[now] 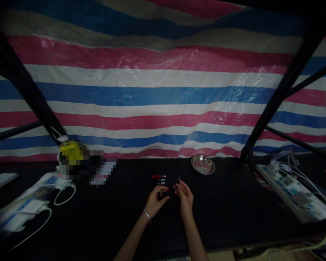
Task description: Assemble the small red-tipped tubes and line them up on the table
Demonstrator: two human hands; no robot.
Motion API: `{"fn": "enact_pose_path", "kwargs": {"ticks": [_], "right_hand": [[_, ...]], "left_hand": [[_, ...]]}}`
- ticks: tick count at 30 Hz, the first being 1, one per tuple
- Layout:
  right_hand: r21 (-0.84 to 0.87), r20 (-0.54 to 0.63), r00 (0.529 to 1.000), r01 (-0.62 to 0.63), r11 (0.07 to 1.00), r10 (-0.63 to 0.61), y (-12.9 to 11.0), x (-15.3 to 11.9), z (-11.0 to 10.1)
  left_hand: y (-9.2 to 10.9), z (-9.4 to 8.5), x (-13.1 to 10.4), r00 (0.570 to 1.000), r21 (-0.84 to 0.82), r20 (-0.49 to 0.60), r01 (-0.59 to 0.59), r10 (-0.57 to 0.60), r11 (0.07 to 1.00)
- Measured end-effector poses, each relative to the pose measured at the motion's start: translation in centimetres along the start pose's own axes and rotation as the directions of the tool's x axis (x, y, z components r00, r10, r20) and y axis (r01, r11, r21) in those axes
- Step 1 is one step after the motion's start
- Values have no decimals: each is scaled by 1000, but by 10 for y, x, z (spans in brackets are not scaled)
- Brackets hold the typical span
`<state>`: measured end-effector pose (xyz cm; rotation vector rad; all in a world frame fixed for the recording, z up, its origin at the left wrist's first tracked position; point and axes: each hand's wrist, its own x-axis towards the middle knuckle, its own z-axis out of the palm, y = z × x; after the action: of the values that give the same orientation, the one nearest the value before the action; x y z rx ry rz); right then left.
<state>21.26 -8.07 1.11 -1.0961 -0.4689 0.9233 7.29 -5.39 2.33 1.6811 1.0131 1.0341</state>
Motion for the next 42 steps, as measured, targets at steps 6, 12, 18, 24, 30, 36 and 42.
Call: {"fn": "enact_pose_path", "kwargs": {"ticks": [6, 12, 18, 24, 30, 36, 42], "right_hand": [[78, 3, 997, -72, 994, 72, 0, 1, -4], [-93, 121, 993, 17, 996, -6, 5, -4, 1], [-299, 358, 927, 226, 927, -110, 17, -12, 6], [-270, 321, 928, 279, 921, -188, 20, -13, 7], [-266, 242, 924, 358, 895, -297, 26, -4, 14], [-437, 189, 894, 448, 780, -407, 30, 4, 7], [-411, 139, 902, 428, 805, -409, 31, 10, 0]], "left_hand": [[0, -35, -7, 992, 569, -32, -83, 123, 818], [-21, -61, -1, 996, 600, -34, -48, 85, 799], [-25, -59, -2, 993, 563, -22, -81, 112, 822], [-26, -59, -2, 996, 550, 34, -92, 88, 830], [-24, -60, -1, 997, 509, 28, -77, 73, 857], [-25, -61, -1, 999, 465, 20, -38, 32, 884], [-26, -62, 0, 999, 417, 29, -31, 21, 908]]}}
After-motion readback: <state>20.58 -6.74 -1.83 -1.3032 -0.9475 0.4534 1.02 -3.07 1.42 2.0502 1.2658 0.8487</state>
